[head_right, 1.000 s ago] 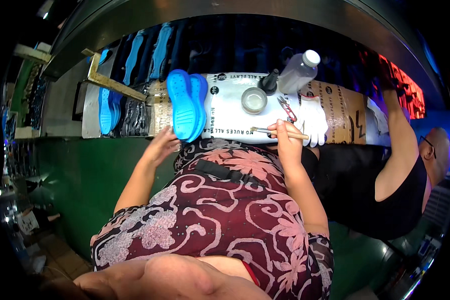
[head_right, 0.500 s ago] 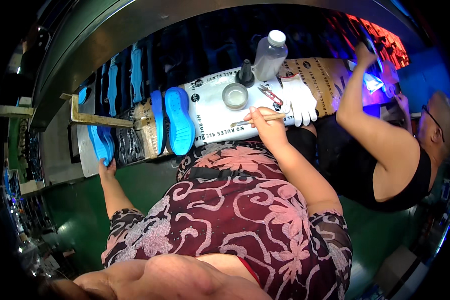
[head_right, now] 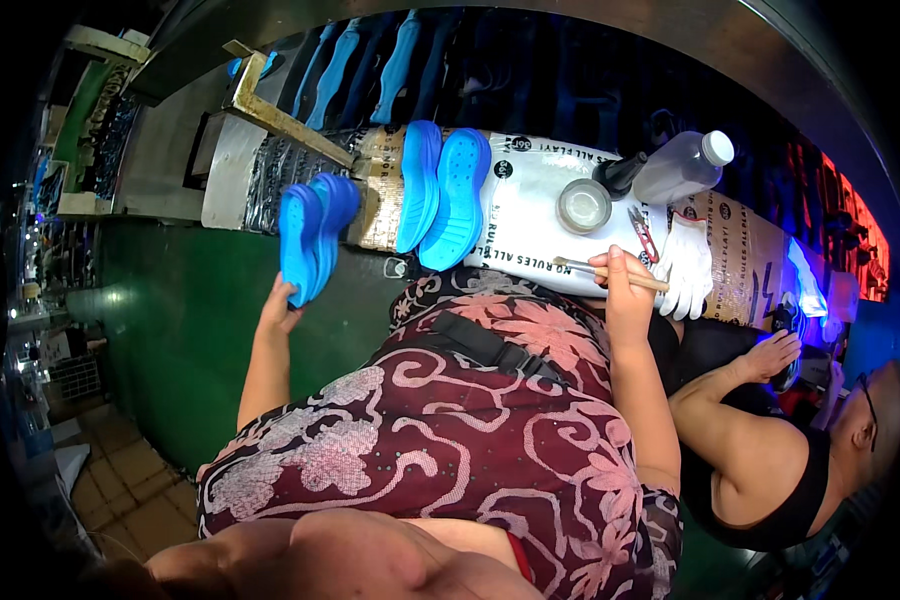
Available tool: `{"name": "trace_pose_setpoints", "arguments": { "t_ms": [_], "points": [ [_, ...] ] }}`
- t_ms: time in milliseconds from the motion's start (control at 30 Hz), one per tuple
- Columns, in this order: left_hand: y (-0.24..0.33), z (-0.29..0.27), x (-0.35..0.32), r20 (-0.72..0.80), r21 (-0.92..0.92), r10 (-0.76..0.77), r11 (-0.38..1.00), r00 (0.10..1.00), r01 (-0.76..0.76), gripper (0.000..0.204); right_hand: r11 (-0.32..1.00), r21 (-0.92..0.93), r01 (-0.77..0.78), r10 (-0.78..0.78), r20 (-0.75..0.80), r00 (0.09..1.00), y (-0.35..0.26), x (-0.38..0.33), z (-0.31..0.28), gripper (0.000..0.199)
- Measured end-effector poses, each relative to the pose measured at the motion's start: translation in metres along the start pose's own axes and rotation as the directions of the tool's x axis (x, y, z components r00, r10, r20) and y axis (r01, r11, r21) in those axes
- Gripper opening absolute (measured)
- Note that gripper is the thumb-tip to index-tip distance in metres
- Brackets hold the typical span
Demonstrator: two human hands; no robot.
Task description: The person uses a brush to apply a liquid substance from a container onto the interior surfaces of blue footwear components.
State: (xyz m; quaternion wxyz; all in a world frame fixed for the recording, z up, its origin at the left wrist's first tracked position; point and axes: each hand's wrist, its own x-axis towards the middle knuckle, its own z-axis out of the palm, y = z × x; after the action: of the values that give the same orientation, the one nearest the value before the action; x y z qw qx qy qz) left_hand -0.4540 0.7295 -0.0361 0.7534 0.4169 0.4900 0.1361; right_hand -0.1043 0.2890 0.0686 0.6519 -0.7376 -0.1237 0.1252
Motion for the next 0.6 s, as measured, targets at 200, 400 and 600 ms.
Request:
{"name": "trace_pose_setpoints", "arguments": {
  "t_ms": [200,400,600],
  "points": [
    [-0.017,0.07,-0.018,0.161,-0.017,-0.002,1.0,0.987,0.005,0.067,1.0,0.021,0.003,-0.002,-0.034,0.999,0.003,-0.003,-0.006,0.035],
    [-0.005,0.138,0.015,0.132,-0.077,0.086,0.994,0.988,-0.076,0.063,0.999,0.021,-0.038,0.04,-0.095,0.995,0.003,-0.01,-0.017,0.035],
    [0.003,0.178,0.02,0.015,0.604,0.764,0.506,0.645,-0.615,0.056,0.999,0.028,-0.023,0.027,-0.121,0.992,0.003,-0.014,-0.026,0.036]
  ]
}}
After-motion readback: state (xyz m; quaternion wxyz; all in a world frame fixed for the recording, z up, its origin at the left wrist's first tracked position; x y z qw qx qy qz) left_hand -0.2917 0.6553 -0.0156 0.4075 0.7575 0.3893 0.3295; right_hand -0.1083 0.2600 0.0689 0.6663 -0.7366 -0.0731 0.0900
